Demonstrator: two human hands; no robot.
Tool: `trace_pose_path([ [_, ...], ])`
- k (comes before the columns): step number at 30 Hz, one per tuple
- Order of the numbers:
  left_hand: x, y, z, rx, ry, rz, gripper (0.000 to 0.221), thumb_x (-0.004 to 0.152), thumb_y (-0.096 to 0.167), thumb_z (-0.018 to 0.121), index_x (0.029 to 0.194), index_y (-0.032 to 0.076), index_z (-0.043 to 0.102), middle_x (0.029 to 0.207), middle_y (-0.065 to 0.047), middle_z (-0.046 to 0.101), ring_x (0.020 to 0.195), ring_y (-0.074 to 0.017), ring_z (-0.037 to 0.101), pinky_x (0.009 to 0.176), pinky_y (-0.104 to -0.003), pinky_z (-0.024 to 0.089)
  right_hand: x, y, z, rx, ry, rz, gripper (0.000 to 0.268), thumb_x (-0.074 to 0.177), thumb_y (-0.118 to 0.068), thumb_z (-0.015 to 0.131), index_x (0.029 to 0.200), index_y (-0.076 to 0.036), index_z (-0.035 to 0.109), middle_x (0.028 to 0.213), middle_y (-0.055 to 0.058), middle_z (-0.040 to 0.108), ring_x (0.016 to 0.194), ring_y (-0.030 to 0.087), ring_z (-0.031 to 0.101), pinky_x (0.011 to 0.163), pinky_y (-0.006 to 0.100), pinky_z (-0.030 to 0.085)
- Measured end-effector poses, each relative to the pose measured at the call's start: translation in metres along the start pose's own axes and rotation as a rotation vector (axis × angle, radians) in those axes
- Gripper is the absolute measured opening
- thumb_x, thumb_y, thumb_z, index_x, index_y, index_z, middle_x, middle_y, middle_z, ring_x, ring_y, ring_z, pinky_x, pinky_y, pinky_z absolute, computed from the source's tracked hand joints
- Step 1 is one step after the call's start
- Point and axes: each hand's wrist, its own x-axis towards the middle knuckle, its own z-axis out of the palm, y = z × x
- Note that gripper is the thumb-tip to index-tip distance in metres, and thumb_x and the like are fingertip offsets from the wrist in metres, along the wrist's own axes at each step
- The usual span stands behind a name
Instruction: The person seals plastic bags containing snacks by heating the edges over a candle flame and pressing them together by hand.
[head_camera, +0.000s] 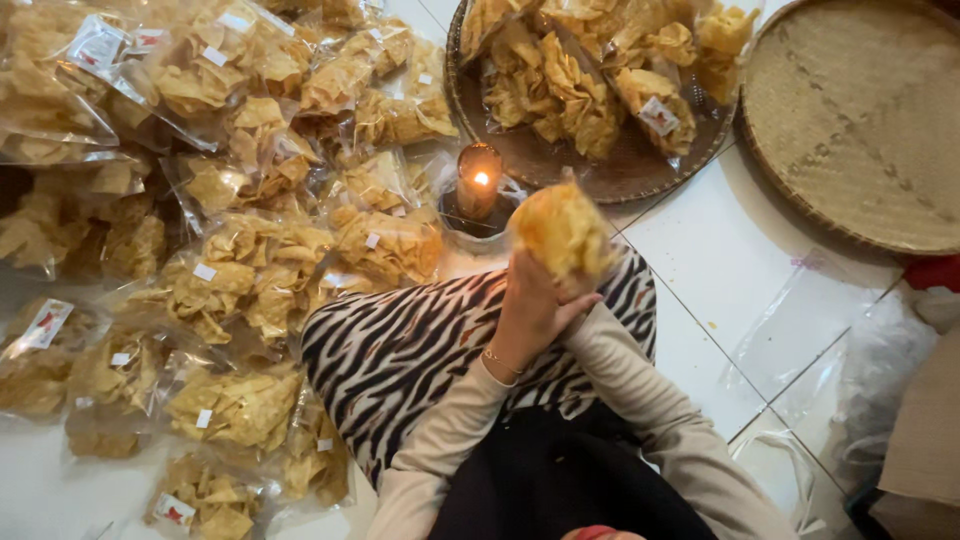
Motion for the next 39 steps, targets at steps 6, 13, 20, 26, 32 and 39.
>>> trace_pose_path([
  [6, -0.010, -0.017, -0.020, -0.229, 0.233, 0.029, 0.095, 0.086, 0.019, 0.086, 0.158, 0.002, 0.027, 0.154, -0.022, 0.047, 0.143, -0.0391, 0.052, 0.122, -0.045, 0.045, -0.016, -0.008, 0.000, -0.118, -0.070, -0.163, 0.067, 0.102, -0.022, 0.068, 0.156, -0.011, 0.030, 0.149, 0.013, 0.043, 0.135, 0.029, 0.049, 0.112, 0.045, 0.050],
  [13, 0.004, -0.050, -0.067, -0.591, -0.042, -0.156, 0.107, 0.074, 0.022, 0.094, 0.156, 0.011, 0.027, 0.147, -0.018, 0.052, 0.130, -0.0350, 0.063, 0.108, -0.042, 0.057, -0.010, -0.011, 0.005, -0.435, 0.132, -0.492, 0.060, 0.103, -0.026, 0.064, 0.154, -0.011, 0.035, 0.145, 0.013, 0.044, 0.131, 0.030, 0.050, 0.110, 0.044, 0.050],
  [20, 0.020, -0.069, -0.056, -0.164, -0.201, 0.000, 0.093, 0.074, 0.026, 0.092, 0.152, 0.012, 0.043, 0.140, -0.013, 0.062, 0.127, -0.0360, 0.062, 0.108, -0.040, 0.050, 0.033, -0.027, -0.028, -0.129, 0.004, -0.185, 0.049, 0.107, -0.027, 0.052, 0.151, -0.006, 0.044, 0.138, 0.012, 0.057, 0.121, 0.021, 0.058, 0.107, 0.038, 0.049],
  [26, 0.013, -0.091, -0.043, -0.252, -0.213, -0.116, 0.096, 0.070, 0.022, 0.093, 0.150, 0.009, 0.042, 0.138, -0.017, 0.058, 0.126, -0.0343, 0.060, 0.105, -0.039, 0.050, 0.047, -0.026, -0.036, -0.102, -0.185, 0.058, 0.023, 0.099, -0.004, 0.069, 0.122, -0.003, 0.067, 0.119, 0.010, 0.067, 0.108, 0.024, 0.065, 0.098, 0.035, 0.053],
  [32, 0.006, -0.116, -0.026, -0.279, -0.214, -0.176, 0.094, 0.068, 0.020, 0.092, 0.147, 0.002, 0.044, 0.142, -0.018, 0.058, 0.130, -0.0317, 0.059, 0.109, -0.037, 0.047, 0.049, -0.037, -0.030, -0.276, -0.296, -0.070, 0.023, 0.091, -0.005, 0.078, 0.113, -0.008, 0.073, 0.116, 0.010, 0.062, 0.103, 0.025, 0.064, 0.091, 0.035, 0.054],
  [39, 0.002, -0.135, -0.012, -0.269, -0.249, -0.206, 0.096, 0.067, 0.025, 0.093, 0.146, 0.002, 0.044, 0.139, -0.018, 0.059, 0.130, -0.0325, 0.058, 0.110, -0.038, 0.047, 0.062, -0.054, -0.023, -0.530, -0.467, -0.061, 0.014, 0.087, -0.014, 0.081, 0.100, -0.012, 0.077, 0.124, 0.006, 0.060, 0.107, 0.026, 0.054, 0.089, 0.037, 0.050],
])
